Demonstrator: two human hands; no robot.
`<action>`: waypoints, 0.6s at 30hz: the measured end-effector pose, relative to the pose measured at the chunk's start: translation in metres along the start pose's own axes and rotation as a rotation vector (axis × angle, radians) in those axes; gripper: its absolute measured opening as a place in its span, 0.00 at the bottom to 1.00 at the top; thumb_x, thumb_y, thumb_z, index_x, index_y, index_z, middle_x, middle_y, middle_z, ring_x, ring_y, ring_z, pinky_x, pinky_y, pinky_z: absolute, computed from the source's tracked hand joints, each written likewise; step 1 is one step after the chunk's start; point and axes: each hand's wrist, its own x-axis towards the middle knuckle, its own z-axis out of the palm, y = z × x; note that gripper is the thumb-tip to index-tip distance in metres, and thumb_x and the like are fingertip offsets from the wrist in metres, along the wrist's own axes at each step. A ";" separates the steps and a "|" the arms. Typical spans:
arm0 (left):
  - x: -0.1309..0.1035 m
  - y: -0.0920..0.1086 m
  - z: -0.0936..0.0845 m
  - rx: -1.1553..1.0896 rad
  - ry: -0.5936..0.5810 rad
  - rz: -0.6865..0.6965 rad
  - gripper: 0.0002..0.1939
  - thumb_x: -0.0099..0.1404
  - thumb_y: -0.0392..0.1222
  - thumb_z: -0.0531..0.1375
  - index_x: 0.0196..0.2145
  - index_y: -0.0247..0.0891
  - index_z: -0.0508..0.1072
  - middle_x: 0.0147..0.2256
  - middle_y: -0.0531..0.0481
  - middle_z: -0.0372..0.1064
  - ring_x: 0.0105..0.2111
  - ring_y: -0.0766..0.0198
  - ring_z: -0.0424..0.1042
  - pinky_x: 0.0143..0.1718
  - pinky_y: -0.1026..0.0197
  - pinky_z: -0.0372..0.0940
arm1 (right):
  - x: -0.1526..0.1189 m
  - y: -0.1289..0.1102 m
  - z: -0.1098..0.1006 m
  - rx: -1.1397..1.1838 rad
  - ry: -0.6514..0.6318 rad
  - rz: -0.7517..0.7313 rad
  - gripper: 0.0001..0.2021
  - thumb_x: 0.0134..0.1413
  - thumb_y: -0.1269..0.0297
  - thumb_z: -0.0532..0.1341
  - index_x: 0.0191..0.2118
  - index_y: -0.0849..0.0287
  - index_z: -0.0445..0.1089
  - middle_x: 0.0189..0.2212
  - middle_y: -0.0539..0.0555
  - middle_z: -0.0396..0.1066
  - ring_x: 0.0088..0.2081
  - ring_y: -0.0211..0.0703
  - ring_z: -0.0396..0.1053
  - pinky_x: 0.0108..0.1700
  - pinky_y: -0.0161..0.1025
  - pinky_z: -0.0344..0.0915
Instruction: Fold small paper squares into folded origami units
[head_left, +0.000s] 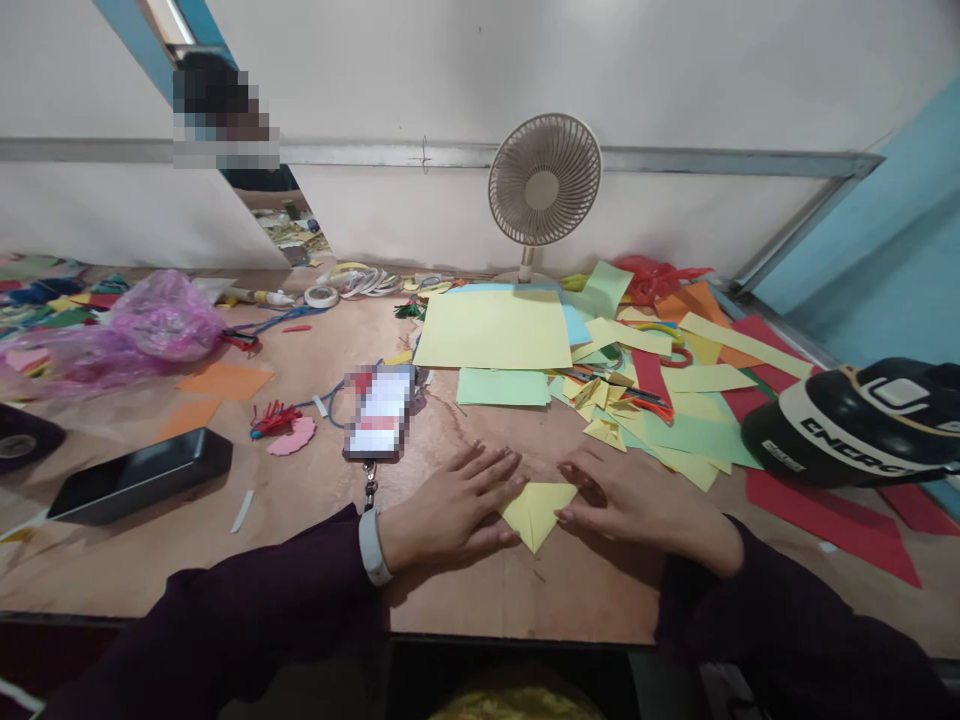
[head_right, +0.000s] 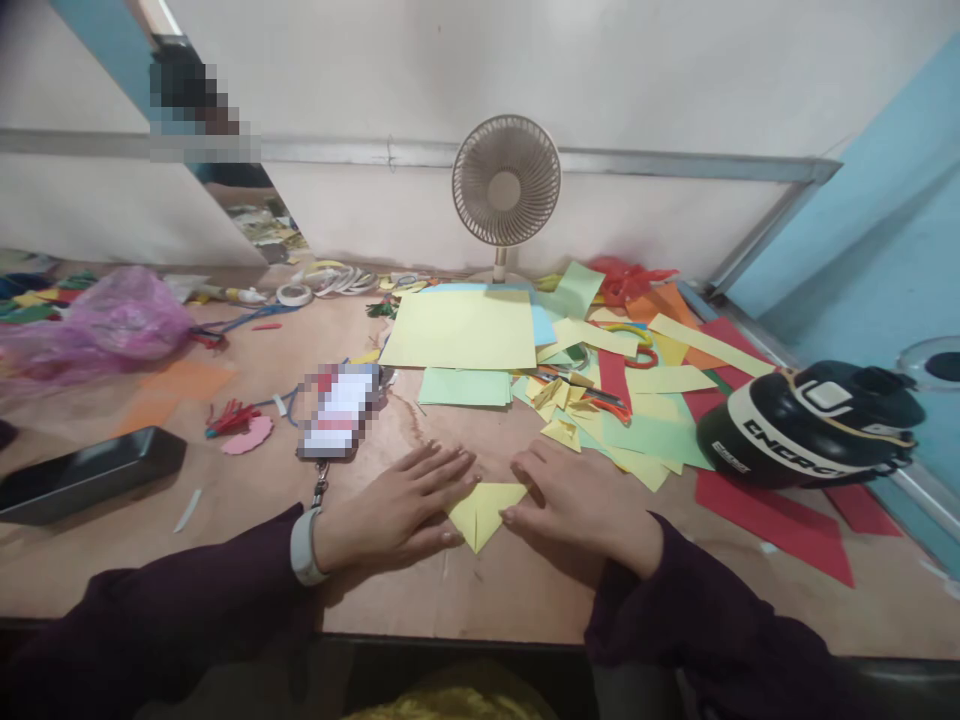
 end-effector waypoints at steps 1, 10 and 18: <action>0.000 -0.001 0.000 0.024 0.005 -0.026 0.33 0.72 0.60 0.47 0.66 0.37 0.56 0.66 0.38 0.49 0.67 0.47 0.48 0.67 0.41 0.42 | 0.000 -0.003 0.000 0.007 -0.001 0.006 0.13 0.54 0.51 0.64 0.36 0.55 0.67 0.36 0.52 0.69 0.36 0.46 0.68 0.35 0.39 0.60; 0.006 -0.004 0.000 0.109 0.244 -0.175 0.23 0.72 0.51 0.54 0.57 0.34 0.65 0.57 0.38 0.65 0.57 0.51 0.64 0.59 0.46 0.58 | 0.005 -0.016 0.034 0.288 0.071 0.057 0.10 0.57 0.58 0.64 0.32 0.58 0.65 0.30 0.52 0.71 0.31 0.43 0.67 0.32 0.37 0.59; 0.002 0.008 -0.002 0.035 0.269 -0.089 0.12 0.71 0.47 0.55 0.43 0.35 0.70 0.43 0.42 0.73 0.47 0.54 0.72 0.48 0.52 0.67 | 0.006 -0.019 0.036 0.408 0.117 0.023 0.08 0.58 0.62 0.61 0.30 0.57 0.65 0.28 0.51 0.69 0.30 0.42 0.66 0.31 0.37 0.60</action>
